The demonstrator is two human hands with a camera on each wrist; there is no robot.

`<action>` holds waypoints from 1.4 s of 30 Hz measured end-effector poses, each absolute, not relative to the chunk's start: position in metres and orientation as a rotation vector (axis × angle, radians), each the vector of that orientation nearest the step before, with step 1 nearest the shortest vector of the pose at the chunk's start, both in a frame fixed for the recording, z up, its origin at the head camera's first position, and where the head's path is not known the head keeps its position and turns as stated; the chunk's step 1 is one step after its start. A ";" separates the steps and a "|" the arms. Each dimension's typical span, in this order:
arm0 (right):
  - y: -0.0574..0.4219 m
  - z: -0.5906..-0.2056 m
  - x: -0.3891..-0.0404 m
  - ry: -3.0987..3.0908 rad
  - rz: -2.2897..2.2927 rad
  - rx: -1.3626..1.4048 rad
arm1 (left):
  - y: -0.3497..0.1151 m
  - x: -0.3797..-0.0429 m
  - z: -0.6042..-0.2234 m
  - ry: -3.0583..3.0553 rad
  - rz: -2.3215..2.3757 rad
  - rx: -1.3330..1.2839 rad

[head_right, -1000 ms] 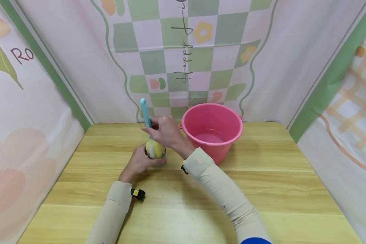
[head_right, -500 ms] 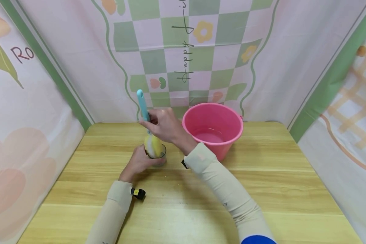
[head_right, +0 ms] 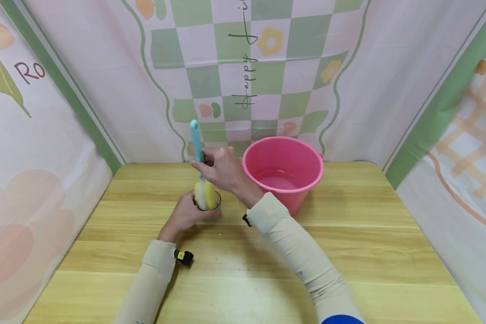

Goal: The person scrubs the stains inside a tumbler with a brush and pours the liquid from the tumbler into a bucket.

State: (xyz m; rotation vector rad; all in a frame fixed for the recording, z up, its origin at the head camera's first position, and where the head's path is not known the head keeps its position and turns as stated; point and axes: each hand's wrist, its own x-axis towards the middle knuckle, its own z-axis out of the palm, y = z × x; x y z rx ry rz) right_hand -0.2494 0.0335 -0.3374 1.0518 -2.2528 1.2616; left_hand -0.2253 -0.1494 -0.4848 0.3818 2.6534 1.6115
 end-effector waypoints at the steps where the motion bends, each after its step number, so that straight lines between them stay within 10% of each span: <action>1: 0.034 -0.334 -0.249 -2.241 1.280 1.058 | -0.149 -0.225 -0.485 2.655 1.612 0.384; 42: 0.042 -0.322 -0.250 -2.271 1.238 1.124 | -0.148 -0.225 -0.484 2.606 1.657 0.364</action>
